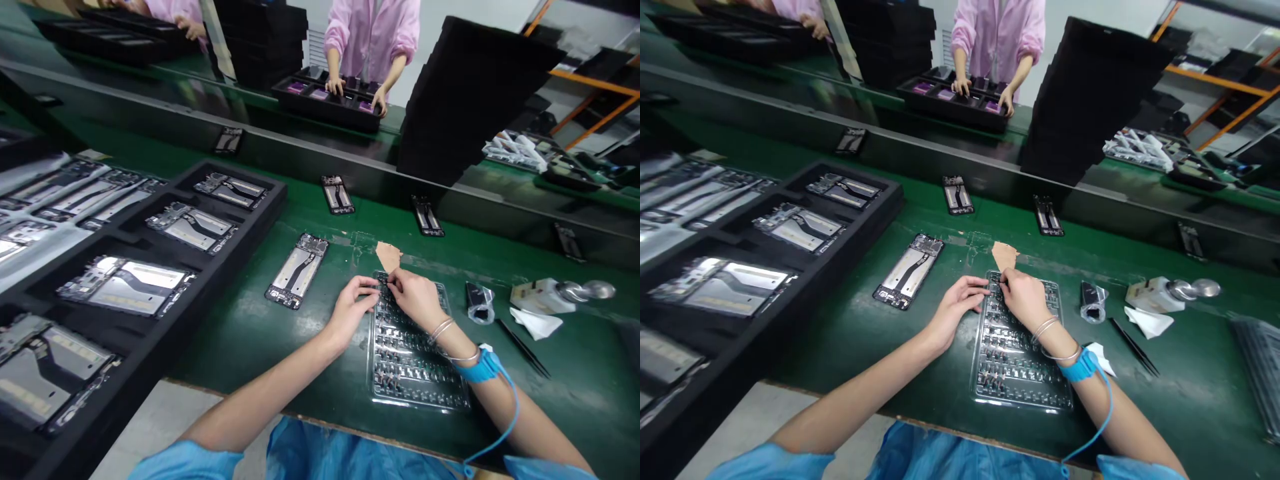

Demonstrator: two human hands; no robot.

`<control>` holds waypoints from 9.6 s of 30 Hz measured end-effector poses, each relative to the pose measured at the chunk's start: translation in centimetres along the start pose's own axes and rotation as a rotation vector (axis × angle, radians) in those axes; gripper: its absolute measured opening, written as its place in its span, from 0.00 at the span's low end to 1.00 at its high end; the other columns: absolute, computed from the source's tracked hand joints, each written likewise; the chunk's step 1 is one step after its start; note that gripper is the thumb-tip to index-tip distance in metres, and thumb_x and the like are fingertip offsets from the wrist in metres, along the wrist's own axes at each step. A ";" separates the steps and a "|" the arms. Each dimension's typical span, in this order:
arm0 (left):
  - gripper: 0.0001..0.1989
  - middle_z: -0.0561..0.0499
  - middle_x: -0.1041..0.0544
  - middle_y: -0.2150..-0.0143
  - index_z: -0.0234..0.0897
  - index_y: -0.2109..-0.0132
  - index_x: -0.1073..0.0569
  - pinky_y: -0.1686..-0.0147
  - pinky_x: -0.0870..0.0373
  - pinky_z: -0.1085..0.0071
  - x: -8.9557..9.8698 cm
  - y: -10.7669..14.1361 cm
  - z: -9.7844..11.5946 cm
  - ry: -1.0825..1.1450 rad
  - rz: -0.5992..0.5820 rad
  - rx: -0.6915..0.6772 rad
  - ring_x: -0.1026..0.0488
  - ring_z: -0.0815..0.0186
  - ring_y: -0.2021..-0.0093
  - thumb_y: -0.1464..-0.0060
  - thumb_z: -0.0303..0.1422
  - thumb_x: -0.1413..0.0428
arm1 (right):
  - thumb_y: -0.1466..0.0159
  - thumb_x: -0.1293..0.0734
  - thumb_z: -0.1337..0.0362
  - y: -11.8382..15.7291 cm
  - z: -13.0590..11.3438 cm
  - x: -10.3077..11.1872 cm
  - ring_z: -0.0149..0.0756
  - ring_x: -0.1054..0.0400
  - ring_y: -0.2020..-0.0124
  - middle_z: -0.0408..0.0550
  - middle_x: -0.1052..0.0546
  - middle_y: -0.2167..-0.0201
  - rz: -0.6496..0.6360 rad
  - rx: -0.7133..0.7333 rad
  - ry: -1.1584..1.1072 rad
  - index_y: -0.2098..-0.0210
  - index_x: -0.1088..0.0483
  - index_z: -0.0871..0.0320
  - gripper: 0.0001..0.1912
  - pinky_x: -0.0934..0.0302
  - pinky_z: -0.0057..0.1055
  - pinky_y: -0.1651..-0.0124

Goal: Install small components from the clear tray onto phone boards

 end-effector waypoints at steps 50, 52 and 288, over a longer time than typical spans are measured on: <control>0.08 0.57 0.35 0.74 0.38 0.67 0.37 0.71 0.43 0.74 -4.8 3.8 0.7 -0.882 -0.359 -0.276 0.37 0.71 0.74 0.39 0.29 0.56 | 0.39 0.37 0.58 8.1 0.6 3.3 0.33 0.34 0.70 0.44 0.27 0.71 -0.134 -0.088 -0.377 0.70 0.32 0.57 0.09 0.40 0.28 0.68; 0.08 0.57 0.35 0.74 0.37 0.68 0.36 0.72 0.43 0.75 -4.9 3.9 0.7 -0.850 -0.386 -0.274 0.38 0.72 0.74 0.40 0.28 0.54 | 0.39 0.37 0.56 8.8 2.8 3.8 0.34 0.34 0.70 0.45 0.26 0.71 -0.111 -0.171 -0.332 0.70 0.32 0.57 0.10 0.41 0.29 0.68; 0.05 0.44 0.22 0.58 0.32 0.65 0.30 0.52 0.35 0.63 -6.7 8.6 6.7 -1.294 -0.298 -1.336 0.28 0.63 0.52 0.44 0.22 0.50 | 0.39 0.34 0.59 11.7 0.7 -1.7 0.33 0.31 0.69 0.42 0.23 0.66 -0.140 -0.453 -1.193 0.59 0.28 0.51 0.09 0.36 0.27 0.63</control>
Point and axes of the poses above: each hand's wrist, its own y-axis away from the middle knuckle, its own x-axis out of the back of the hand, z = x × y, the point moved 9 cm from there along -y, towards the middle knuckle
